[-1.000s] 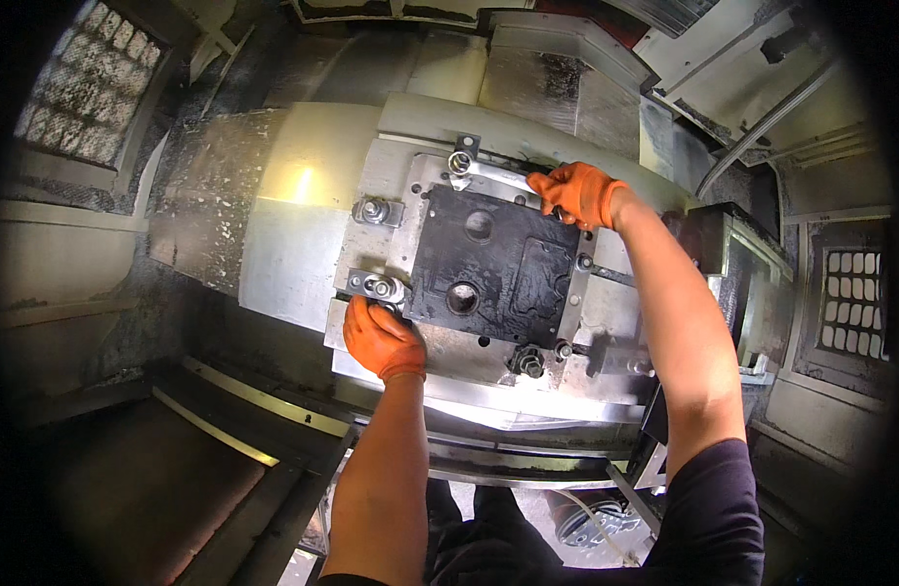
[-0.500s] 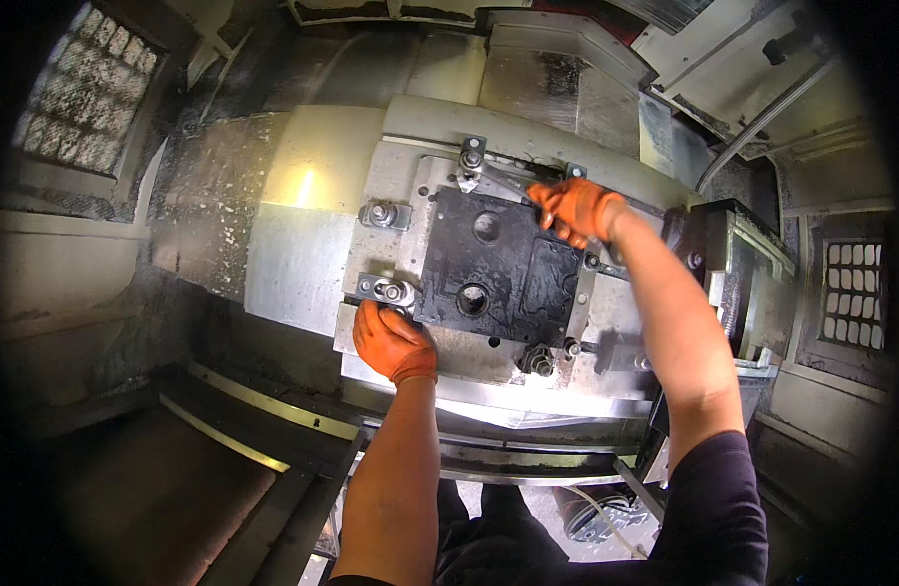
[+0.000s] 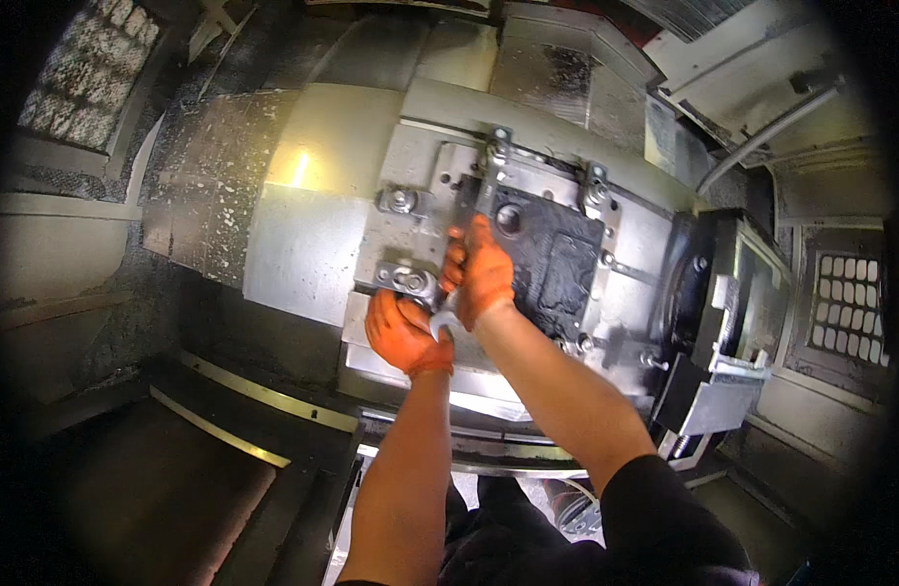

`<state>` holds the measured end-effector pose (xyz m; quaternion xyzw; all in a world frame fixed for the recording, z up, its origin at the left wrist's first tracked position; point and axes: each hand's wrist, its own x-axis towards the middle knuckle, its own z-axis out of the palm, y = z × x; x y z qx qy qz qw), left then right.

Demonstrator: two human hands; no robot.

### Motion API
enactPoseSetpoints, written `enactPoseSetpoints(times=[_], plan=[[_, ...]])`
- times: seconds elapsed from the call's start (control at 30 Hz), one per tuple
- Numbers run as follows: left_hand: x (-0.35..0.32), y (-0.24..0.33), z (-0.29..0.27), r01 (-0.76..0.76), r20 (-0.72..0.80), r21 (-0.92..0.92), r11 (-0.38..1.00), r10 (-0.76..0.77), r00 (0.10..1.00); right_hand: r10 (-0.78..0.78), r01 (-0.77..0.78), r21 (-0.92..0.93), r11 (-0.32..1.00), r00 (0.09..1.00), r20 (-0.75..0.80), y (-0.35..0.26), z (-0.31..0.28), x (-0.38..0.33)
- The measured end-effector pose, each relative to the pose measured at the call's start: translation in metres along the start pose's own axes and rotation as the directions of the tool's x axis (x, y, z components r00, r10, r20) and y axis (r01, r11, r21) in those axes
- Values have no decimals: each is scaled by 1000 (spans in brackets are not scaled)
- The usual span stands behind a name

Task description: The person opens a CNC machine door and removes a metal plate from the worktable. They then use a compressed air nozzle to clean the plate and the machine bed. Finally, the person places the plate back onto the machine and secures it with clamps.

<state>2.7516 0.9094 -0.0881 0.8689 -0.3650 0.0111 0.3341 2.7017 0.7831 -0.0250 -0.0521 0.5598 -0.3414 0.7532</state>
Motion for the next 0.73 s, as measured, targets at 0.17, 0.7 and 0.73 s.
enactPoseSetpoints(times=[0.17, 0.7, 0.73], plan=[[2, 2, 4, -4, -71, -36, 999, 1, 997, -83, 101, -89, 991, 980, 180, -27, -28, -40], [-8, 0, 13, -33, -159, 68, 997, 44, 986, 177, -143, -717, 682, 984, -28, -9, -294, -195], [-8, -6, 17, -46, -177, 63, 997, 56, 983, 182, -152, -676, 721, 983, -26, 5, -303, -189]])
